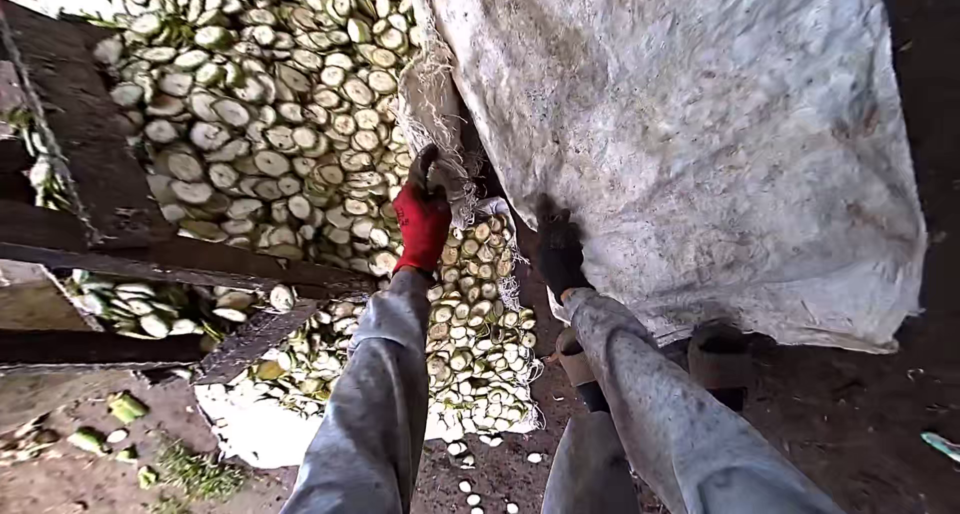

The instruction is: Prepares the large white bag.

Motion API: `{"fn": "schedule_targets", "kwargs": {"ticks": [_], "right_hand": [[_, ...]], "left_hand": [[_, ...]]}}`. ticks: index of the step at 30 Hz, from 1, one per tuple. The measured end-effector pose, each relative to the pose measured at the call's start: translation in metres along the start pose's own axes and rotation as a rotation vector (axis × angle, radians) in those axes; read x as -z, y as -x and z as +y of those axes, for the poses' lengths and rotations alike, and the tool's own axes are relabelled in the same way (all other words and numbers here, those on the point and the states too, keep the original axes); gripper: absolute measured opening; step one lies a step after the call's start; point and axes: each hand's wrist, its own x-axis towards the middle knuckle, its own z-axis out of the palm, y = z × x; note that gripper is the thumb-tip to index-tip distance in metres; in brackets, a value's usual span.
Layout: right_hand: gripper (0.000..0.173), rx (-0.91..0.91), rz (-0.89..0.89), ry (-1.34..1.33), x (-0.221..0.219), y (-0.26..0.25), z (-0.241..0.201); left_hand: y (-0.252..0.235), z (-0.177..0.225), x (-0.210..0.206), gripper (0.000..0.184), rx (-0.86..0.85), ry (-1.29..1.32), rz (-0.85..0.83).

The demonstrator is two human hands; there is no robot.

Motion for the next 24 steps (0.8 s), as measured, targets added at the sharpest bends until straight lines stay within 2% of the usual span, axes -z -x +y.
{"fn": "schedule_targets", "kwargs": {"ticks": [2, 3, 5, 6, 7, 9, 12, 13, 14, 15, 17, 19, 20, 21, 22, 23, 24], "right_hand": [[0.058, 0.044, -0.053, -0.016, -0.028, 0.006, -0.02], [0.068, 0.117, -0.078, -0.05, -0.04, 0.014, -0.024], [0.097, 0.25, -0.215, -0.134, -0.054, 0.024, -0.024], [0.102, 0.309, -0.27, -0.162, -0.06, 0.029, -0.016], [0.096, 0.367, -0.267, -0.202, -0.066, 0.036, -0.003], [0.068, 0.436, -0.051, -0.392, -0.063, 0.058, 0.027], [0.034, 0.406, 0.285, -0.523, -0.038, 0.099, 0.061], [0.028, 0.39, 0.322, -0.494, -0.037, 0.113, 0.073], [0.026, 0.367, 0.3, -0.43, -0.039, 0.127, 0.082], [0.033, 0.346, 0.234, -0.338, -0.047, 0.139, 0.091], [0.063, 0.321, 0.094, -0.072, -0.072, 0.137, 0.115], [0.087, 0.319, 0.048, 0.137, -0.094, 0.112, 0.148], [0.088, 0.332, 0.06, 0.176, -0.098, 0.096, 0.162], [0.079, 0.35, 0.091, 0.178, -0.098, 0.081, 0.169], [0.059, 0.354, 0.132, 0.156, -0.092, 0.07, 0.168], [0.044, 0.303, 0.092, 0.119, -0.077, 0.065, 0.159], [0.042, 0.189, -0.106, 0.128, -0.047, 0.064, 0.142]], "left_hand": [[0.008, 0.001, -0.008, 0.051, 0.033, 0.045, 0.063], [0.011, 0.002, -0.013, 0.05, 0.042, 0.062, 0.083], [0.018, 0.004, -0.025, 0.052, 0.045, 0.077, 0.022], [0.026, 0.005, -0.031, 0.054, 0.033, 0.086, -0.033], [0.04, 0.004, -0.035, 0.056, 0.029, 0.093, -0.073], [0.089, 0.009, -0.04, 0.055, 0.063, 0.14, -0.043], [0.181, 0.016, -0.061, 0.046, 0.349, 0.197, 0.087], [0.204, 0.011, -0.076, 0.038, 0.443, 0.168, 0.096], [0.223, 0.004, -0.089, 0.032, 0.525, 0.108, 0.051], [0.238, -0.004, -0.1, 0.03, 0.578, 0.024, -0.039], [0.252, -0.015, -0.115, 0.035, 0.599, -0.158, -0.228], [0.253, -0.026, -0.125, 0.053, 0.569, -0.314, -0.332], [0.249, -0.032, -0.127, 0.066, 0.555, -0.354, -0.34], [0.24, -0.035, -0.126, 0.078, 0.552, -0.398, -0.331], [0.228, -0.036, -0.123, 0.087, 0.565, -0.447, -0.332], [0.213, -0.035, -0.123, 0.09, 0.587, -0.49, -0.342], [0.2, -0.034, -0.123, 0.089, 0.603, -0.548, -0.368]]}}
